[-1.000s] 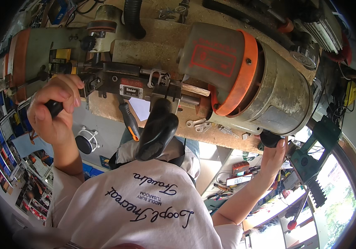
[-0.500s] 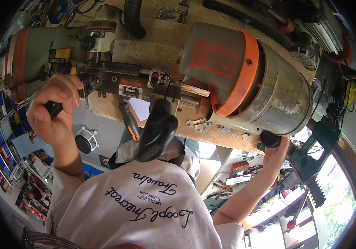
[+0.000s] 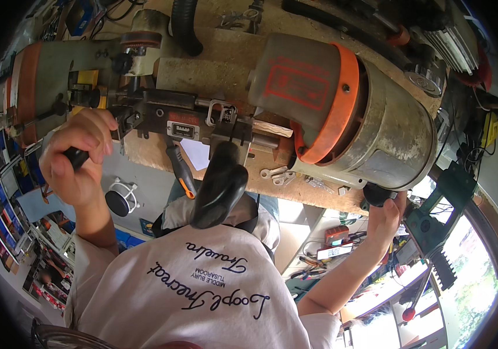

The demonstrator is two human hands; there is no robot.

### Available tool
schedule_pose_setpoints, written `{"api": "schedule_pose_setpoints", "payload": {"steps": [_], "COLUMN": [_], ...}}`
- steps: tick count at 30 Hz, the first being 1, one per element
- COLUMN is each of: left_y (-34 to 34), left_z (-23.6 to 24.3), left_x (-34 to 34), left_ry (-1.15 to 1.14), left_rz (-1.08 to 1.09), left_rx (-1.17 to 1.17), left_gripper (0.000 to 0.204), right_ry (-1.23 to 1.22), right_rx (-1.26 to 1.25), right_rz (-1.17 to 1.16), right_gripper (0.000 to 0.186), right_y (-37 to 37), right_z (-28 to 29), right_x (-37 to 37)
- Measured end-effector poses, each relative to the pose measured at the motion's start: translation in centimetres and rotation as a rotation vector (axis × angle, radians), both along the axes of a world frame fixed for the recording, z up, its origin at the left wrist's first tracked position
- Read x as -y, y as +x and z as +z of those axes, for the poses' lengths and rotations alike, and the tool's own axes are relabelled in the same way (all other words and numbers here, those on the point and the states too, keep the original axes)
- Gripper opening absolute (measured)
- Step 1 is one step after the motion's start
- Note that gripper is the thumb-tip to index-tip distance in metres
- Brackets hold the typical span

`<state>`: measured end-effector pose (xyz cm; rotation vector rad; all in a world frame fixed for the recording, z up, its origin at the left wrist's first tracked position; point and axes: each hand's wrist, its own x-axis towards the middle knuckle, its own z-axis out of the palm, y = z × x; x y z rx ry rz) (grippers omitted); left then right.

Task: The person measures a metal key blank with a file and caliper, marks it with a pen, then secures it in a key-cutting machine and grinds the key profile against a rotating wheel. The finished key is briefly inspected.

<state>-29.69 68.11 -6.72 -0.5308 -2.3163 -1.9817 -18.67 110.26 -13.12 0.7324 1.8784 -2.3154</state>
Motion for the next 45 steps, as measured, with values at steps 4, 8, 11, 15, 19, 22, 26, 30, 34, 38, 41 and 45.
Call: {"api": "schedule_pose_setpoints", "payload": {"steps": [4, 8, 11, 15, 19, 22, 26, 30, 34, 38, 41, 45], "left_y": [0.0, 0.0, -0.1, -0.1, -0.1, -0.2, -0.2, -0.1, -0.1, 0.0, 0.0, -0.1], "left_z": [-0.1, -0.1, -0.1, -0.1, -0.1, -0.2, -0.2, -0.1, -0.1, -0.2, -0.2, -0.3], "left_x": [0.1, 0.1, 0.1, 0.1, 0.1, 0.3, 0.1, 0.1, 0.1, 0.2, 0.1, 0.2], "left_ry": [0.005, 0.009, 0.009, 0.009, 0.005, -0.040, -0.045, -0.049, -0.039, 0.014, 0.019, -0.016], "left_rz": [-0.013, -0.009, 0.000, 0.004, 0.002, -0.046, -0.029, -0.027, -0.025, -0.016, -0.008, -0.026], "left_rx": [0.003, -0.002, 0.000, 0.000, -0.002, -0.033, -0.028, -0.024, -0.015, -0.014, -0.010, -0.018], "left_gripper": [0.050, 0.049, 0.048, 0.048, 0.048, 0.044, 0.044, 0.044, 0.044, 0.047, 0.046, 0.045], "right_ry": [0.004, 0.025, 0.024, 0.035, 0.039, 0.021, 0.004, 0.008, -0.033, 0.032, 0.004, 0.021], "right_rx": [-0.019, -0.010, 0.004, 0.010, 0.020, 0.022, 0.032, 0.064, 0.072, -0.003, -0.018, -0.010], "right_rz": [-0.016, -0.030, -0.029, -0.051, -0.093, -0.053, -0.035, -0.012, -0.006, -0.022, 0.034, 0.004], "right_gripper": [0.072, 0.067, 0.057, 0.047, 0.044, 0.043, 0.041, 0.038, 0.039, 0.051, 0.061, 0.060], "right_y": [0.0, -0.1, 0.2, 0.3, 0.2, 0.1, -0.2, -0.3, 0.1, -0.2, -0.2, -0.1], "right_z": [0.1, 0.2, -0.3, -0.8, -0.8, -0.7, -0.3, -0.2, -0.6, -0.3, 0.0, 0.1], "right_x": [0.5, 0.8, 0.1, -0.1, 0.1, 0.1, 0.4, 0.3, -0.7, 0.0, 0.1, 0.4]}}
